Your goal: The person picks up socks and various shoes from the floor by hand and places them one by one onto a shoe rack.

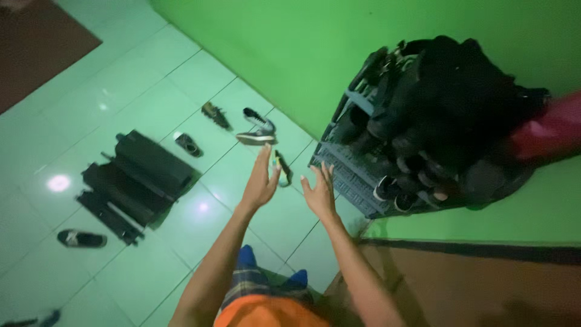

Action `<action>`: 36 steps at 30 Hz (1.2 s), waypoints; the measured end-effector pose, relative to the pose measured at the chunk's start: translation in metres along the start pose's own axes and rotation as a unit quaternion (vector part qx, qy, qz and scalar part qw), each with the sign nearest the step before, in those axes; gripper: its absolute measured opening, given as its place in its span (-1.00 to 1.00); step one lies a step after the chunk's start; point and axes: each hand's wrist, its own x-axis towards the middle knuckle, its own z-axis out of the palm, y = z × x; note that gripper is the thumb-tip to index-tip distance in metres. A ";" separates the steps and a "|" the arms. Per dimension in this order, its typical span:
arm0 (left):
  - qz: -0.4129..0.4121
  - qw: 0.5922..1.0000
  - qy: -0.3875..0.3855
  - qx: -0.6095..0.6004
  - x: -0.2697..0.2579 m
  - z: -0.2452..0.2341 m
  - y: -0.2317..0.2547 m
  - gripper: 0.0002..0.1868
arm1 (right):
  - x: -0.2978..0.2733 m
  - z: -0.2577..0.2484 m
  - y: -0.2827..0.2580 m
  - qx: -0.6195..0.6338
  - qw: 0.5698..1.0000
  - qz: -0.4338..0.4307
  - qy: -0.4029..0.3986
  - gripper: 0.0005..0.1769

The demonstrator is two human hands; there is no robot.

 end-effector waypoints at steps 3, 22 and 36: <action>-0.017 1.000 0.008 0.019 -0.017 -0.042 0.001 -0.29 | -0.011 -0.001 -0.028 0.009 0.999 -0.003 -0.030 -0.45; 0.036 0.997 -0.020 0.065 -0.069 -0.289 -0.107 -0.30 | -0.038 0.152 -0.219 0.013 0.996 -0.083 -0.004 -0.43; -0.033 0.996 0.018 0.087 -0.040 -0.332 -0.153 -0.30 | 0.037 0.207 -0.271 0.013 0.991 -0.109 -0.071 -0.38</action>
